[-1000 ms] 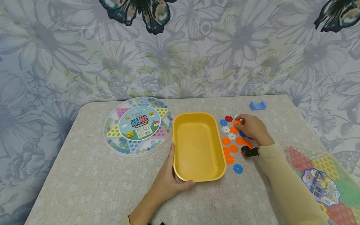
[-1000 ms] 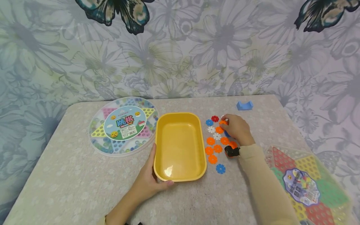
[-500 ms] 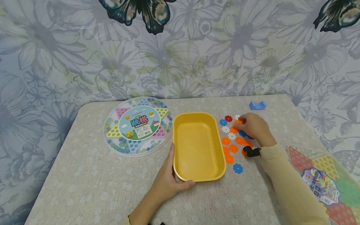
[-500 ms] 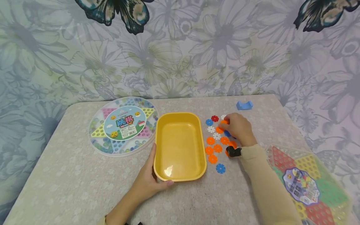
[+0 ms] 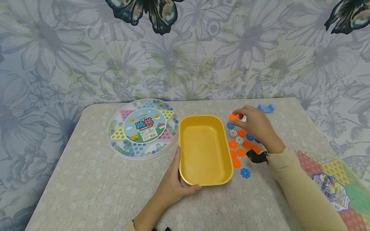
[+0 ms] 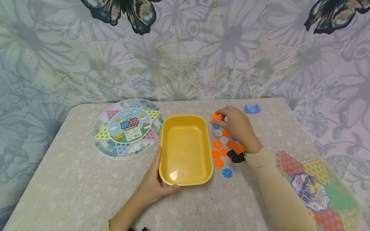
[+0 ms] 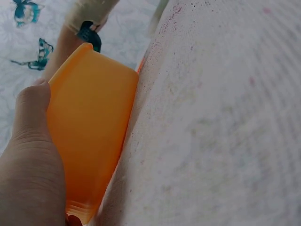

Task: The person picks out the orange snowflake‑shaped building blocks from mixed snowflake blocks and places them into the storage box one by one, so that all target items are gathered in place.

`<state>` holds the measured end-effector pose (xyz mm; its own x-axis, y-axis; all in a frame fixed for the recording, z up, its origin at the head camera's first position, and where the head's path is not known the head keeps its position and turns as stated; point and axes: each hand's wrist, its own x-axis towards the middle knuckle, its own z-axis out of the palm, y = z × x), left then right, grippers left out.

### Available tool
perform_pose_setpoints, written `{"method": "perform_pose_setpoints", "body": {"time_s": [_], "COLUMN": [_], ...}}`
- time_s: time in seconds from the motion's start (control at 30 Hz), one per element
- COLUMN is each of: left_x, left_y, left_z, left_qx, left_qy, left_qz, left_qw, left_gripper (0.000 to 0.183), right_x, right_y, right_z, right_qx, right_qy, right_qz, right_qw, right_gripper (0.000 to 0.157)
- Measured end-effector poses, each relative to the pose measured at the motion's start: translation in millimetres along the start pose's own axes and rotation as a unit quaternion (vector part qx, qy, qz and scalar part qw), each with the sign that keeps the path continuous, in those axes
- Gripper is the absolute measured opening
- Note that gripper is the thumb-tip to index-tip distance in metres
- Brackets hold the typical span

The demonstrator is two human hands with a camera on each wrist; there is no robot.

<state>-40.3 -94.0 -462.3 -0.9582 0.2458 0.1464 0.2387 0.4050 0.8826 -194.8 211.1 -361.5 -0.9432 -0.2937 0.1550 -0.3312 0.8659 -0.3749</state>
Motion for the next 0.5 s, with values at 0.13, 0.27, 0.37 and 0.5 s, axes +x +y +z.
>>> {"method": "perform_pose_setpoints", "body": {"time_s": [0.13, 0.27, 0.37, 0.5], "left_x": [0.4, 0.1, -0.2, -0.2], "left_y": [0.7, 1.6, 1.7, 2.1], "left_z": [-0.2, -0.8, -1.3, -1.4], "left_qx": [-0.003, -0.003, -0.003, -0.005], "left_qy": [-0.003, -0.006, -0.008, -0.01], "left_qz": [-0.004, -0.008, -0.013, -0.014], "left_qw": [1.0, 1.0, 0.9999, 0.9998], "left_gripper": [0.132, 0.132, 0.132, 0.131], "right_x": [6.7, 16.2, 23.9, 34.0], "right_y": [-23.9, -46.1, -60.7, -76.5], "right_z": [-5.9, -8.3, -6.5, -0.2], "right_qx": [0.002, 0.012, 0.023, 0.033], "right_qy": [0.001, -0.015, -0.024, -0.029], "right_qz": [-0.031, -0.049, -0.068, -0.106], "right_qw": [1.0, 0.999, 0.997, 0.993], "right_gripper": [0.042, 0.042, 0.041, 0.037]}}
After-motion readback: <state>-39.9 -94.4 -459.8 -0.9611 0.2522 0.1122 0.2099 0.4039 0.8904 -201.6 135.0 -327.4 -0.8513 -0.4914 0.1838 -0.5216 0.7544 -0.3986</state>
